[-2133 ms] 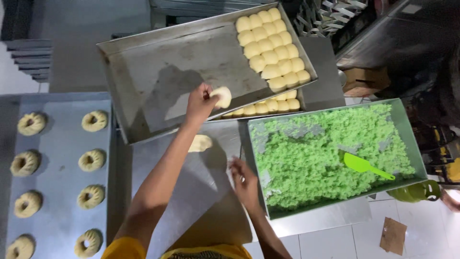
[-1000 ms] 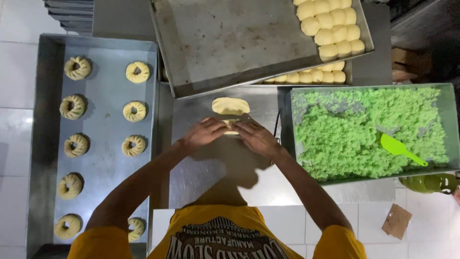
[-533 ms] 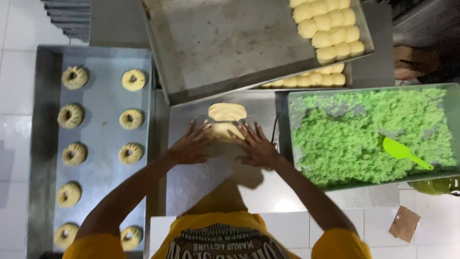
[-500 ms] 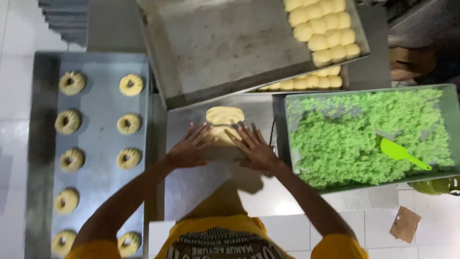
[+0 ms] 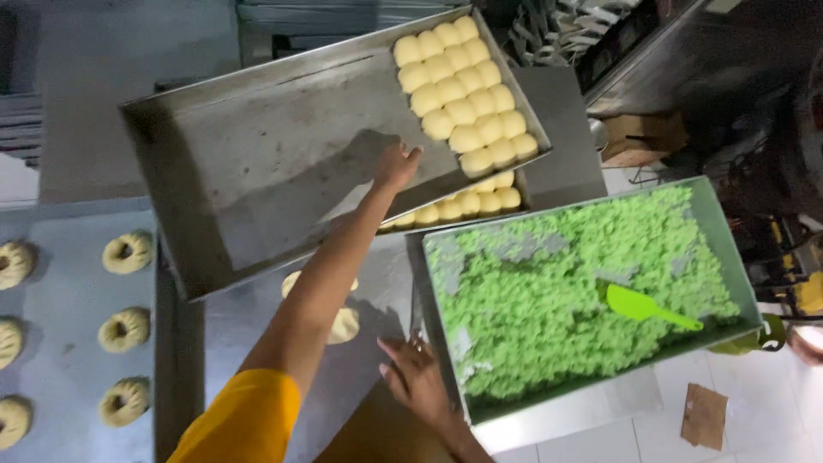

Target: Forming and filling pastry dough with green coconut filling at a kitchen workbench.

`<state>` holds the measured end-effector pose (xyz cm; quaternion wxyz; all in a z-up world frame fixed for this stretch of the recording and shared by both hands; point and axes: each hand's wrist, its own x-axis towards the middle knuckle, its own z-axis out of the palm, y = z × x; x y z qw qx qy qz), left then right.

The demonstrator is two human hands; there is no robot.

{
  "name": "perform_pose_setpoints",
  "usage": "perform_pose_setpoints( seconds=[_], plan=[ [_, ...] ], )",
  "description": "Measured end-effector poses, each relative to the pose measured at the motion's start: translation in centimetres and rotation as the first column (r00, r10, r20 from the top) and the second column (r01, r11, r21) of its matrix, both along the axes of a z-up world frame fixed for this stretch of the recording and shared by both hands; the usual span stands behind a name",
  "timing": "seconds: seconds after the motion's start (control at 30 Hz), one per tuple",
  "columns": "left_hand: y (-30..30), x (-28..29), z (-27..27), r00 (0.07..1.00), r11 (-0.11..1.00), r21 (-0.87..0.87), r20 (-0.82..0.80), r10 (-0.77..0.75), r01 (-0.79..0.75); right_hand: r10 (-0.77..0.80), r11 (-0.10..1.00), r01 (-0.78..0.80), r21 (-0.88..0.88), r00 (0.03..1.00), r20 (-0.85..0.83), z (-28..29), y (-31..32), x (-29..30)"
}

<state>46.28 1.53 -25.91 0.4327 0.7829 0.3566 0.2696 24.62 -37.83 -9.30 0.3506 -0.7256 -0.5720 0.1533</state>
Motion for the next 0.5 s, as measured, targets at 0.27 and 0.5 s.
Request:
perform_pose_setpoints(
  seconds=[0.27, 0.5],
  plan=[
    [-2.1, 7.0, 9.9, 0.931, 0.955, -0.216, -0.345, 0.118, -0.201, -0.126, 0.991, 0.130, -0.011, 0.937, -0.326, -1.0, -3.0, 2.1],
    [0.1, 6.6, 0.6, 0.800, 0.745, -0.667, 0.461, 0.383, 0.028, -0.136, 0.990, 0.136, -0.029, 0.903, -0.407, -1.2, -3.3, 3.5]
  ],
)
